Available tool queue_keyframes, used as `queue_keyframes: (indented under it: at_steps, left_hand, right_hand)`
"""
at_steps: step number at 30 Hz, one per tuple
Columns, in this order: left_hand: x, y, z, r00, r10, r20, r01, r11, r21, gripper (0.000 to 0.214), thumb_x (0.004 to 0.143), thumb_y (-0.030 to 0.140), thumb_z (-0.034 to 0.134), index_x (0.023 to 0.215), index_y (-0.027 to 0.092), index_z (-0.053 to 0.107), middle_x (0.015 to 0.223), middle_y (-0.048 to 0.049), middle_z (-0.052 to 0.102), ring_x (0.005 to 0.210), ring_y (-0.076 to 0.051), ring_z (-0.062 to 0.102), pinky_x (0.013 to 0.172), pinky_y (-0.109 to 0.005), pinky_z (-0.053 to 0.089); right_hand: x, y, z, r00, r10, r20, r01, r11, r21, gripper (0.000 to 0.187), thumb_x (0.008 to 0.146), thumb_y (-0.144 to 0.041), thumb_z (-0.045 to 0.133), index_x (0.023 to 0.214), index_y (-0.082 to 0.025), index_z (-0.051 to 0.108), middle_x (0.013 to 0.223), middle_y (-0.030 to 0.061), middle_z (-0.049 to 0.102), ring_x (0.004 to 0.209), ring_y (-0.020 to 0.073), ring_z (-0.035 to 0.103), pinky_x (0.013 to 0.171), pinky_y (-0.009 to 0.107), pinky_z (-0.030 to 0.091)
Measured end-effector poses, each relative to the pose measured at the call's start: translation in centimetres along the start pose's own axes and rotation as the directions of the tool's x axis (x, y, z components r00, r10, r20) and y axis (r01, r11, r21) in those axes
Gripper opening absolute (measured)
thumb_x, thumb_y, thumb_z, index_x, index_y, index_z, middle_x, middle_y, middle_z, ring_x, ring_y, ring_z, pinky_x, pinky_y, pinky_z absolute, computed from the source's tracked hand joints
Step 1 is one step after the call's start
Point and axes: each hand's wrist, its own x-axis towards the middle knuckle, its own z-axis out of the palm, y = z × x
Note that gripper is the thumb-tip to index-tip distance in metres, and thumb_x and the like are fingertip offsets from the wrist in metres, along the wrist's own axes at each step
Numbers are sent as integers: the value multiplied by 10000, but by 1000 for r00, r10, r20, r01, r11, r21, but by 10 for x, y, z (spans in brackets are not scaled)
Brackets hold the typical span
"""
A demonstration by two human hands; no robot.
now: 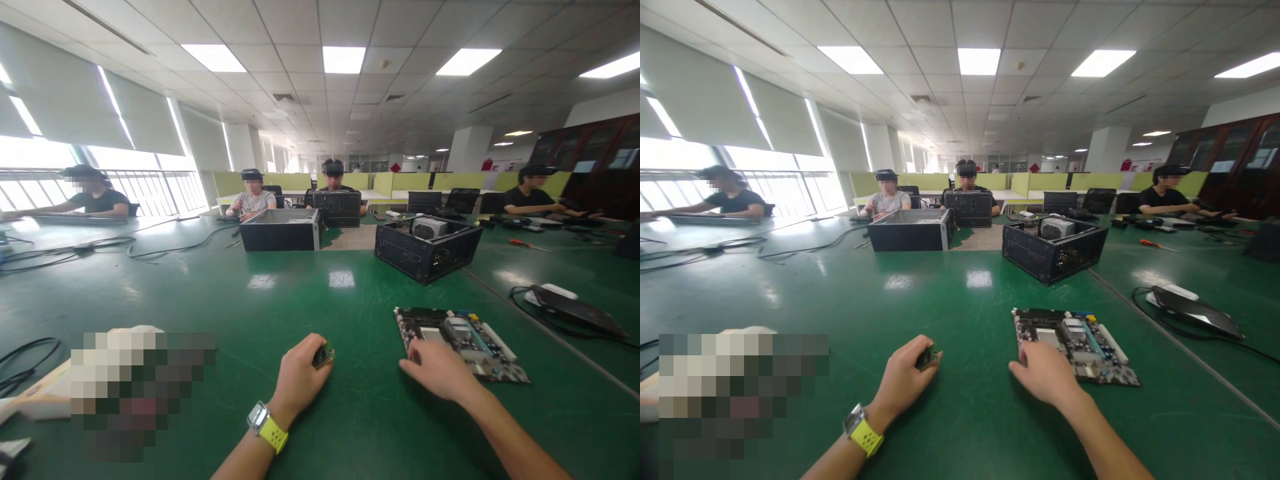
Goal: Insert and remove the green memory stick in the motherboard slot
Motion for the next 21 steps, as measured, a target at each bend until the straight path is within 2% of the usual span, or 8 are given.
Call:
queue_keyframes:
  at_steps: [1,3,4,5,8,10,15,21]
  left_hand:
    - [0,1,0,1000,2,13,-3,1000,4,97,788,198,506,710,198,448,681,16,501,615,-132,464,578,-223,343]
    - [0,1,1,999,2,41,-3,1000,10,85,784,205,514,718,198,460,693,12,511,628,-138,475,590,-225,354]
    - [0,0,1,998,-1,57,0,1000,12,76,781,208,521,725,198,470,702,9,520,637,-142,483,596,-227,359]
    - [0,0,1,997,-5,73,4,1000,14,65,777,208,529,733,198,482,711,5,530,649,-146,493,604,-230,365]
    - [0,-3,1,993,-13,115,12,1000,13,14,768,189,537,778,198,533,762,-9,575,709,-162,532,644,-238,385]
    - [0,-5,0,990,-24,139,22,1000,16,56,767,182,539,813,200,565,798,-20,604,747,-173,554,671,-246,394]
    - [1,-6,-3,978,-56,202,50,998,35,103,778,177,526,824,214,610,789,-16,647,749,-180,585,679,-255,395]
    - [3,-4,-12,979,-3,203,0,1000,16,174,759,156,525,887,224,621,871,-16,641,821,-177,573,735,-255,409]
  right_hand:
    - [-8,-12,2,986,-134,103,123,986,110,272,777,-436,553,819,-189,659,764,68,666,714,211,627,598,272,401]
    - [-21,-33,5,860,-410,303,264,866,424,337,793,-458,542,1015,-221,630,806,30,672,627,159,623,561,241,409]
    - [-25,-40,6,809,-493,320,266,793,549,377,812,-466,520,1102,-236,593,829,19,672,603,141,619,551,234,416]
    - [-25,-43,7,810,-516,280,261,743,616,393,830,-465,495,1144,-240,569,850,17,672,610,136,620,560,236,428]
    - [-12,-36,12,943,-324,-80,316,791,524,328,845,-410,487,1072,-210,616,965,54,661,867,188,609,765,303,451]
    - [2,-25,17,937,-257,-235,335,851,404,310,830,-371,515,1063,-204,633,1089,73,633,1043,219,538,914,349,390]
    - [17,-11,32,936,-322,-143,351,883,313,246,841,-340,492,967,-250,683,997,29,676,960,201,559,888,350,388]
    - [16,-20,37,941,-286,-182,331,891,312,190,813,-272,511,857,-247,694,902,11,680,884,186,557,828,315,387]
